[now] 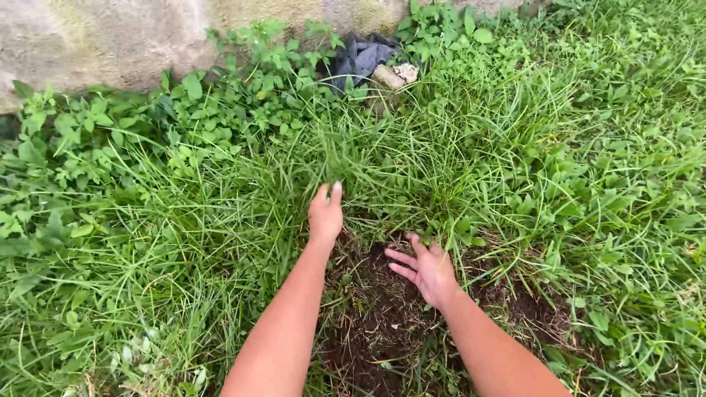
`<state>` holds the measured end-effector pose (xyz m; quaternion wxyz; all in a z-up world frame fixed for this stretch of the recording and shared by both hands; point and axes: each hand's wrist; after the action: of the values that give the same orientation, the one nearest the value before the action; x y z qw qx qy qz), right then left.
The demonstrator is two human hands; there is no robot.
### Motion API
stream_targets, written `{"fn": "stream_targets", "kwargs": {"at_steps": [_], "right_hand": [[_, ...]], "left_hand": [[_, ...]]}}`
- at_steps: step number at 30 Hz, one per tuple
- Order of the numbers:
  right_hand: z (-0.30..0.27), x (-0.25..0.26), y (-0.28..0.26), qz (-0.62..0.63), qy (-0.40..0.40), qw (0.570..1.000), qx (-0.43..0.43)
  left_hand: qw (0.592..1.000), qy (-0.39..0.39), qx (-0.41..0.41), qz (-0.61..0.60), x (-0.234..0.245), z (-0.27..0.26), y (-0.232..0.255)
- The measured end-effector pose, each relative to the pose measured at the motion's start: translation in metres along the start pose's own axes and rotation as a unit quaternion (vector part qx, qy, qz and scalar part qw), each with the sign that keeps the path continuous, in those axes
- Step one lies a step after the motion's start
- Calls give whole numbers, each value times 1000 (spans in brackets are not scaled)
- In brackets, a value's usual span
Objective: Pulling weeds and clumps of grass from a lawn with bare hands.
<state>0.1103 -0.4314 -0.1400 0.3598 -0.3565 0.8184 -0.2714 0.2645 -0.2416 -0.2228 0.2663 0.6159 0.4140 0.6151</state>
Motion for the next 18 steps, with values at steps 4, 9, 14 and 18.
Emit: {"fn": "stream_targets", "kwargs": {"at_steps": [4, 9, 14, 18], "right_hand": [[-4, -1, -6, -8, 9, 1000, -8], [-9, -6, -6, -10, 8, 1000, -8], [-2, 1, -7, -6, 14, 1000, -9], [-3, -8, -14, 18, 41, 999, -30]], "left_hand": [[959, -23, 119, -255, -1, -5, -18], [955, 39, 133, -261, -6, -6, -23], [958, 103, 78, -255, -18, -22, -4], [964, 132, 138, -183, 4, -112, 84]]}}
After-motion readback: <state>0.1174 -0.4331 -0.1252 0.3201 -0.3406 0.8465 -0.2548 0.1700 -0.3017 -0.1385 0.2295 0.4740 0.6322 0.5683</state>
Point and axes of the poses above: each hand's wrist, its own z-axis towards the middle knuckle, its own x-axis out of the back of the hand, y = z × x, and after that the axes turned 7 degrees about z, right-handed
